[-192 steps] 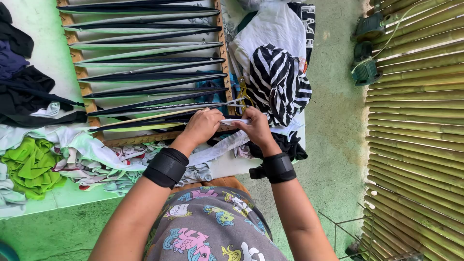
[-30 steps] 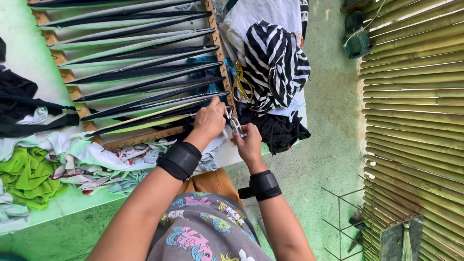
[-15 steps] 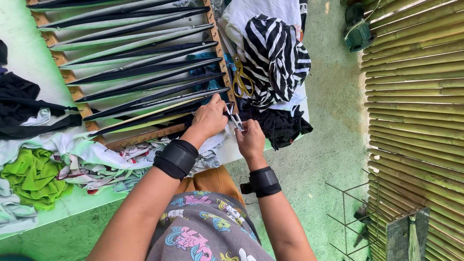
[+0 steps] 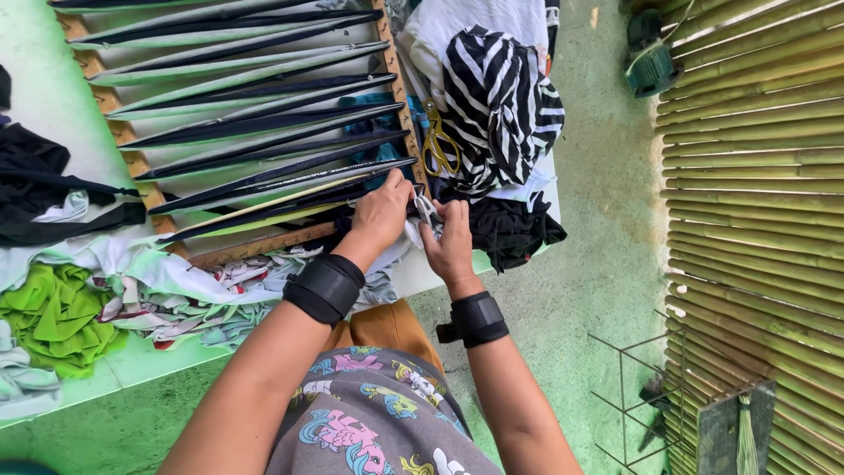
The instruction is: The person weaves fabric strips onto a wooden frame by hand, cutting the fabric with thread snips, then straightening and clipping the fabric onto the frame.
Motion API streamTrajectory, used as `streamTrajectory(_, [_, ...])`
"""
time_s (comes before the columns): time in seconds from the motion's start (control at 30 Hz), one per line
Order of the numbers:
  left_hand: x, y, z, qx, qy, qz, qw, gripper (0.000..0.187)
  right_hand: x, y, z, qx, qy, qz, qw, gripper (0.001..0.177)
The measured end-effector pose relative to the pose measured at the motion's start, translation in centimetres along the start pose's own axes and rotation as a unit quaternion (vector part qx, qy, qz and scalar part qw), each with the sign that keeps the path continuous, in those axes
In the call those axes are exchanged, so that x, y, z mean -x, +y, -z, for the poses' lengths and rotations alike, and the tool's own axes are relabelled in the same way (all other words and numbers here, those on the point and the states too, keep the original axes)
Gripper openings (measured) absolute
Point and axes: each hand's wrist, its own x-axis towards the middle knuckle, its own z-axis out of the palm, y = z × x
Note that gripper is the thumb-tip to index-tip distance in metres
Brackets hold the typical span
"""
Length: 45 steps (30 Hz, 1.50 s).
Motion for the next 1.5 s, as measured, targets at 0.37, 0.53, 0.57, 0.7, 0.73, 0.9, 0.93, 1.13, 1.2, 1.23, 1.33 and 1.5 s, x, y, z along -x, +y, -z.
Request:
streamTrajectory(0.37, [0.2,-0.3,-0.4,0.05,-0.007,-0.029,0.998,0.02,0.3,3.0,-0.3,-0.034,-0.022,0.005,0.999,0.032])
streamTrajectory(0.53, [0.0,-0.9,-0.8,0.05,-0.003,-0.044,0.998,0.027,2.7,3.1,-1.2,-0.043,-0.102,-0.008,0.994,0.033])
streamTrajectory(0.57, [0.2,-0.5,-0.4,0.051,-0.014,-0.029,0.998,0.025,3.1,2.8,-1.3,-0.046,-0.095,-0.041,0.994,0.033])
streamTrajectory(0.7, [0.1,-1.0,-1.3,0.055,-0.005,-0.043,0.998,0.028,3.5,2.9,-1.5,0.002,-0.016,-0.109,0.994,0.03])
streamTrajectory(0.73, [0.2,-0.9,-0.8,0.055,-0.006,-0.042,0.998,0.028,3.3,2.9,-1.6,0.002,-0.017,-0.11,0.994,0.03])
streamTrajectory(0.9, [0.3,-1.0,-1.0,0.061,0.001,-0.054,0.997,0.028,2.5,2.3,-1.7,0.055,-0.005,-0.058,0.997,0.03])
streamTrajectory(0.93, [0.3,-0.8,-0.6,0.06,0.002,-0.054,0.997,0.028,2.3,2.2,-1.9,0.054,-0.006,-0.057,0.997,0.03])
streamTrajectory(1.13, [0.5,-0.6,-0.3,0.058,-0.001,-0.047,0.997,0.025,1.8,1.6,-2.7,0.067,-0.016,-0.068,0.995,0.03])
streamTrajectory(1.2, [0.6,0.0,0.3,0.054,-0.024,-0.02,0.998,0.024,1.8,1.6,-2.8,0.07,0.0,-0.066,0.995,0.03])
streamTrajectory(1.23, [0.5,-0.3,-0.1,0.054,-0.023,-0.02,0.998,0.024,1.6,1.3,-2.6,0.07,0.0,-0.064,0.995,0.03])
streamTrajectory(1.33, [0.5,-1.0,-0.6,0.063,0.004,-0.038,0.997,0.024,1.4,0.4,-2.2,0.077,-0.005,-0.078,0.994,0.032])
streamTrajectory(1.5, [0.4,-1.1,0.0,0.078,-0.017,0.025,0.996,0.015,0.4,-4.4,1.2,0.132,-0.05,-0.055,0.988,0.061])
